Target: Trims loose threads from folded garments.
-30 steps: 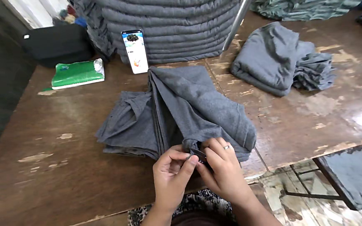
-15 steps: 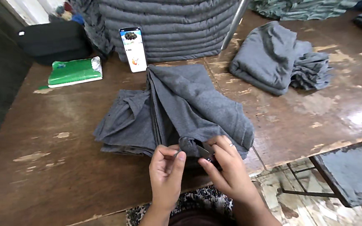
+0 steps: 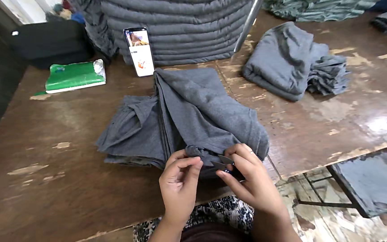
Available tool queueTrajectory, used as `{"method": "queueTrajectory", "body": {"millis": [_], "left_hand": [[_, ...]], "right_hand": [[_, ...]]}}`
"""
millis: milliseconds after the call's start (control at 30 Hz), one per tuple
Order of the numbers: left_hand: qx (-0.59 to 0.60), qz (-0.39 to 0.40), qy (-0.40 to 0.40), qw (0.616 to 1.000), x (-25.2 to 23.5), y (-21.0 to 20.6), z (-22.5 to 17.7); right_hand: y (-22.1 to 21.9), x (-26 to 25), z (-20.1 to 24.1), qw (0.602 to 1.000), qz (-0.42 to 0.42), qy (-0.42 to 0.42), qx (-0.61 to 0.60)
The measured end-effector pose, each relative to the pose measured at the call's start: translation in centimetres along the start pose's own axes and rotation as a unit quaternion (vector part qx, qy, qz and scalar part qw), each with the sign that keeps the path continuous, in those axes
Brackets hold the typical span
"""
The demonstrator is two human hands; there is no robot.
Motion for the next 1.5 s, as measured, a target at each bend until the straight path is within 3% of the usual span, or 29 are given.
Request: {"method": "queueTrajectory", "body": {"millis": [500, 1067, 1233, 1367, 1500], "left_hand": [[0.062, 0.079, 0.012, 0.995, 0.3, -0.5, 0.2], [0.068, 0.087, 0.011, 0.994, 0.4, -0.4, 0.3], [0.065, 0.096, 0.003, 0.993, 0.5, -0.4, 0.2], [0.07, 0.08, 0.016, 0.994, 0.3, 0.2, 0.5], [0.092, 0.074, 0.03, 0.993, 0.1, 0.4, 0.8]], "right_hand": [[-0.9, -1.6, 0.6, 0.996, 0.066, 0.034, 0.051], [-1.2, -1.9, 1.7, 0.996, 0.024, 0.034, 0.085], [-1.9, -1.9, 1.8, 0.994, 0.048, 0.022, 0.094], [0.0, -1.4, 1.5, 0.998, 0.025, 0.034, -0.038], [2.4, -1.1, 1.8, 0.985, -0.05, 0.08, -0.147]]}}
Point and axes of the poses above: each hand's wrist, its own x-axis away from the middle knuckle, its own y-axis out of the back of the hand, z = x × y, the point moved 10 cm from there along -x, towards the middle knuckle, and after that the axes turned 7 degrees about y, right-handed, at the moved point
